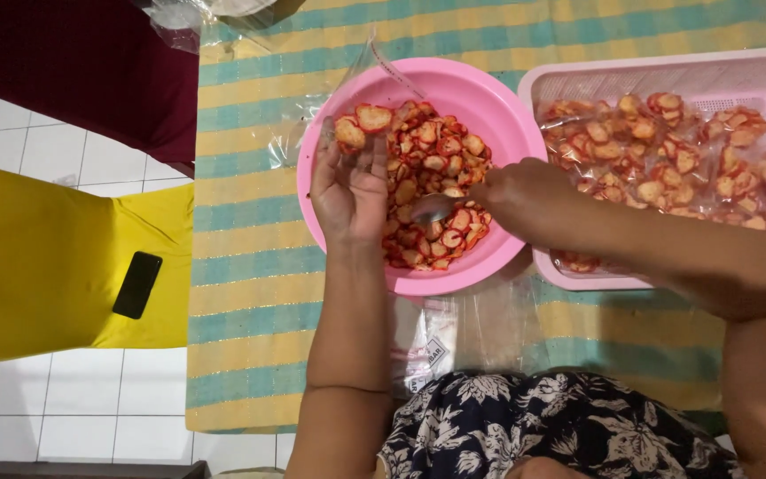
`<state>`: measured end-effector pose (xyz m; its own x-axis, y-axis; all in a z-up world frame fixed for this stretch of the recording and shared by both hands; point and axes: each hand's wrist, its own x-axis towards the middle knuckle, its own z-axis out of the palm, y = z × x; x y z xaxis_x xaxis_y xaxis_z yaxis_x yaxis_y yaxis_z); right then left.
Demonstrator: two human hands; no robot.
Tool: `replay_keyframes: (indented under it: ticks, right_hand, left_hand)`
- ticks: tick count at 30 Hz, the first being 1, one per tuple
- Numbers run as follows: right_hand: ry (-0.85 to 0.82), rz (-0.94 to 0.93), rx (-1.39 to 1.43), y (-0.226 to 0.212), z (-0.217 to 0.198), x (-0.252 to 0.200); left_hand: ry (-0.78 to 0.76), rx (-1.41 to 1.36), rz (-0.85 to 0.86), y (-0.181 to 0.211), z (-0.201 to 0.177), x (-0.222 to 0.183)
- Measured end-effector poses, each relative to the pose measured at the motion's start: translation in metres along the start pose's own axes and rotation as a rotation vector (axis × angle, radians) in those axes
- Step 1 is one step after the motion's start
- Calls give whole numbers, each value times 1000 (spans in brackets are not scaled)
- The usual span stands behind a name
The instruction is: Manually filling small plastic bags with sliced snacks from a bowl using a spoon and hands.
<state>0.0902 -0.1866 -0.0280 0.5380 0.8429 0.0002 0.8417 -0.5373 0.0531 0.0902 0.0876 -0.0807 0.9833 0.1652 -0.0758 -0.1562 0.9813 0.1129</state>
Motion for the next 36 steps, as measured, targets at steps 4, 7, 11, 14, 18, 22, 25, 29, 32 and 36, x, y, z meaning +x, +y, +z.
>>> replay_keyframes:
  ticks: [4,7,11,14,18,22,25,29,32,36]
  right_hand:
    - [-23,-33,175,-19,-20,-1]
    - [38,-57,-54,-6,10,4]
    - [30,-29,20,-11,11,-2]
    - [-42,-10,133,-10,7,-4]
    - [-50,18,141,-2,25,-5]
    - [-36,-32,176,-4,36,-7]
    - [-9,-45,162,5,30,-10]
    - [-11,-42,36,0,18,-10]
    - [-113,-2,208,-8,2,-11]
    - [-145,29,166,-10,-6,-12]
  left_hand:
    - [1,18,-4,0,-1,-2]
    - [-5,21,-4,0,-1,-1]
    - [-5,21,-6,0,0,-2]
    - [-21,36,-7,0,0,-3]
    - [-8,36,-14,0,0,-2]
    - [-8,43,-9,-1,1,-3]
    - [-8,57,-13,0,0,-2]
    - [-10,52,-24,0,4,-4]
    - [-16,64,-24,0,4,-4]
    - [-16,70,-25,1,6,-5]
